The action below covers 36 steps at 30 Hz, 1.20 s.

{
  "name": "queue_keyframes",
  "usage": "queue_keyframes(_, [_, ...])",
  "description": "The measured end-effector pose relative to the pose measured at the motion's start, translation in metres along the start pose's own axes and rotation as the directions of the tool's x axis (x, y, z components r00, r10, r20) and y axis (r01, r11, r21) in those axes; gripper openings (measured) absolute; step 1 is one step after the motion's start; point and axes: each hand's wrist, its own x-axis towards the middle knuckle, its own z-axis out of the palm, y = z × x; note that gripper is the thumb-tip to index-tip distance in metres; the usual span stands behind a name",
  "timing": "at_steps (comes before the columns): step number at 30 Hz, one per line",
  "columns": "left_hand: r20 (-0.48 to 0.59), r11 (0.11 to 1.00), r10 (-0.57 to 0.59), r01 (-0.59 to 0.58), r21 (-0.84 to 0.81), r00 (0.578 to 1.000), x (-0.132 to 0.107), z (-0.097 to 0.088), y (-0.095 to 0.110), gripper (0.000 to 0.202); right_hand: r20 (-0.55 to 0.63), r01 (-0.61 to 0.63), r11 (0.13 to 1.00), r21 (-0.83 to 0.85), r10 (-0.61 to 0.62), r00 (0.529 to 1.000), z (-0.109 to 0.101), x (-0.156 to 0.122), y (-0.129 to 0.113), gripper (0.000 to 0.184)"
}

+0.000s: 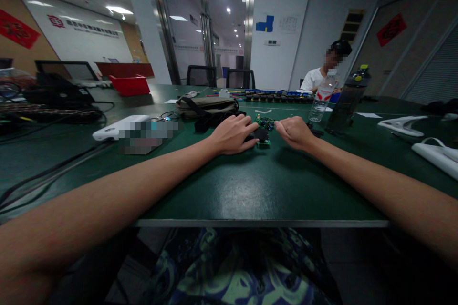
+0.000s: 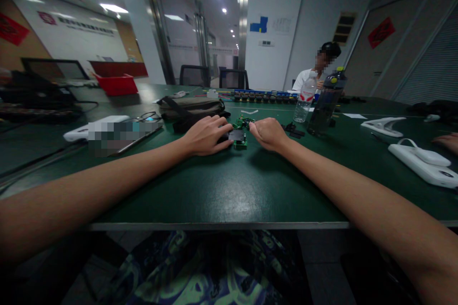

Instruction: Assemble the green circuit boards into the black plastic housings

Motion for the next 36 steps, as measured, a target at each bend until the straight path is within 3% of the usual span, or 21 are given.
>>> queue_keyframes(4, [0.007,1.000,-0.003,0.003,-0.007,1.000,0.000,-0.001,0.000,0.043,0.049,-0.033,0.999,0.025,0.032,0.998,-0.001,0.001,-0.002,0.057])
queue_keyframes(10, [0.013,1.000,-0.007,0.007,-0.008,1.000,0.000,-0.002,0.000,0.041,-0.012,-0.041,0.998,0.041,0.042,0.999,0.005,0.000,0.000,0.032])
queue_keyframes(15, [0.004,1.000,0.001,-0.001,0.006,1.000,0.000,0.000,0.000,0.044,0.013,0.088,0.980,0.176,-0.092,0.996,0.007,-0.003,0.001,0.043])
queue_keyframes(19, [0.004,1.000,-0.003,0.003,-0.003,1.000,0.000,0.001,-0.001,0.043,-0.063,0.179,0.956,0.233,-0.169,0.984,0.009,-0.002,0.001,0.040])
queue_keyframes(23, [0.007,1.000,-0.003,0.003,-0.011,1.000,0.000,0.001,-0.001,0.042,-0.097,0.146,0.969,0.199,-0.128,0.987,0.011,-0.001,0.002,0.029])
queue_keyframes(36, [0.003,1.000,-0.004,0.004,-0.012,1.000,0.001,0.001,0.000,0.044,-0.136,0.045,0.993,0.106,-0.030,0.990,0.006,-0.001,0.006,0.030])
